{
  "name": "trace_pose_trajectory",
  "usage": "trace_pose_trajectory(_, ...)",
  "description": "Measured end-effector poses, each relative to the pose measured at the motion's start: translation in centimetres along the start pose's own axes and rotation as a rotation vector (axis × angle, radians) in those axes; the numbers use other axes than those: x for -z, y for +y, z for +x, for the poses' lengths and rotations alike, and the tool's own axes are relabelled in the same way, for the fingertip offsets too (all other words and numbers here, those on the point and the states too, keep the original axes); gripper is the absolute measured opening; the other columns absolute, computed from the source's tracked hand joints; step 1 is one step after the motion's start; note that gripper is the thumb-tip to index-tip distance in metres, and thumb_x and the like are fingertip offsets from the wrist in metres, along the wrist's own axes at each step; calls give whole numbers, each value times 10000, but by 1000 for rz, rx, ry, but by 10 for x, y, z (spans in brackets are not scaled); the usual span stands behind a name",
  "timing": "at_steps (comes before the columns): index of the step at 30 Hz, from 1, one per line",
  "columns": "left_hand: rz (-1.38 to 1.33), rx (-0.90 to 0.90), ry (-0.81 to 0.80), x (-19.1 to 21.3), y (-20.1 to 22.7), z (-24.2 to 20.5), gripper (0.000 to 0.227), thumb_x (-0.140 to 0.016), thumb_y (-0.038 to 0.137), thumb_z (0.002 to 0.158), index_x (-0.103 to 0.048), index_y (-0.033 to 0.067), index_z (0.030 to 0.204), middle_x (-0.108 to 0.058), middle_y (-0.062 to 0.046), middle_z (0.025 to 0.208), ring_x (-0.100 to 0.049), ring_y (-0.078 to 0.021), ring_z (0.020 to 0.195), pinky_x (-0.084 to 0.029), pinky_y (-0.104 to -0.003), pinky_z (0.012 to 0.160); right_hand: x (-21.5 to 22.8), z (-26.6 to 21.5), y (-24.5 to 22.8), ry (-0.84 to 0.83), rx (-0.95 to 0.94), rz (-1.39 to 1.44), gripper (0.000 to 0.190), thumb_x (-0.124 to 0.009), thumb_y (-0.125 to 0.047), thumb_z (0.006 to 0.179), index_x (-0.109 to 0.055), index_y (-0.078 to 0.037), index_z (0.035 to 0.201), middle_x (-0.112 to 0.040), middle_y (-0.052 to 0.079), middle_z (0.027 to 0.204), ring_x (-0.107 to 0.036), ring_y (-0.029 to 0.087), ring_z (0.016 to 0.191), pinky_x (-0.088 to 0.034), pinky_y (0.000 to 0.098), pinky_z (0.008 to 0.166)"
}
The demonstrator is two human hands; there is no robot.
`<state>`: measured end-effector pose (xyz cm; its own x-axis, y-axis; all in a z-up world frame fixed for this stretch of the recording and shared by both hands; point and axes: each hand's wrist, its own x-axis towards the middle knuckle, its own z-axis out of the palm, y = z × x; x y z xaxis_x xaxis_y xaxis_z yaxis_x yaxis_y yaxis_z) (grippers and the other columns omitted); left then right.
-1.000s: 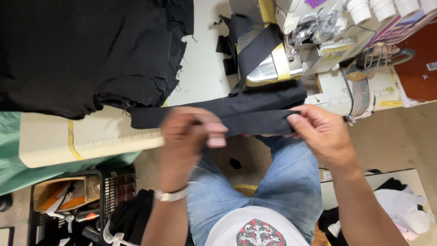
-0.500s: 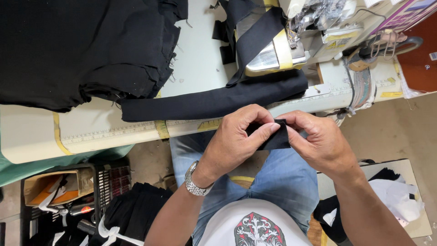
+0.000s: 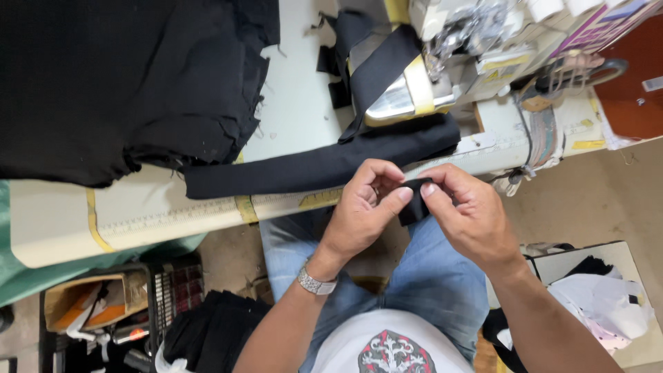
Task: The person cuts a long strip of black fabric into smaller pieces using shears on a sewing table. After cutting, the person folds the fabric pieces by hand and places them on the table near the sewing machine.
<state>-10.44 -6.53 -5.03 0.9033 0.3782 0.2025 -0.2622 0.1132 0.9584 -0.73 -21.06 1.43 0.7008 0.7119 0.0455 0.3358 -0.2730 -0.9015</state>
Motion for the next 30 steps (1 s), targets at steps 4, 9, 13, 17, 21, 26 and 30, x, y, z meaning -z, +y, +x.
trace_pose_trajectory(4,237,-246,75,-7,23,43,145,-683,128,1000,-674,136,1145,-677,5,925,-646,-130,910,-540,-287,833,8,31,20,148,-45,50,220,-596,-167,1023,-742,-48,1137,-622,79,572,-605,149,583,-509,316,632)
trace_pose_trajectory(9,1167,-457,2,-2,42,99,169,-546,183,1013,-680,273,1063,-545,-50,869,-657,-400,648,-564,-564,562,17,85,56,237,-93,260,225,-608,-152,1021,-592,-58,1225,-647,83,693,-630,107,571,-532,207,545)
trace_pose_trajectory(13,1284,-552,70,3,31,119,168,-566,145,971,-687,258,996,-483,-28,843,-668,-370,627,-563,-503,497,16,102,67,255,-41,275,193,-637,-130,1026,-576,-24,1175,-638,80,689,-625,97,566,-517,199,524)
trace_pose_trajectory(17,1349,-625,152,6,24,124,135,-585,130,963,-659,244,964,-447,0,838,-658,-305,646,-558,-426,503,14,108,73,278,-18,306,181,-672,-137,1036,-590,-10,1136,-598,66,636,-583,77,537,-506,194,491)
trace_pose_trajectory(21,1392,-628,155,18,12,139,143,-593,181,953,-676,291,991,-459,8,846,-654,-279,707,-555,-420,560,13,115,80,298,-14,304,163,-688,-151,1035,-602,-28,1099,-589,81,603,-551,87,461,-485,208,429)
trace_pose_trajectory(26,1480,-573,243,42,31,142,186,-819,149,893,-729,143,1056,-611,-41,956,-561,-241,901,-439,-399,758,30,85,56,353,-70,-155,70,-581,-158,1062,-593,-107,1016,-592,-15,815,-556,100,720,-472,282,661)
trace_pose_trajectory(30,1238,-750,155,26,27,94,97,-601,102,1001,-684,142,1030,-523,-20,888,-588,-316,861,-483,-429,719,28,78,112,263,-42,-245,340,-719,-300,1003,-639,-69,1238,-755,160,1105,-695,273,746,-529,410,677)
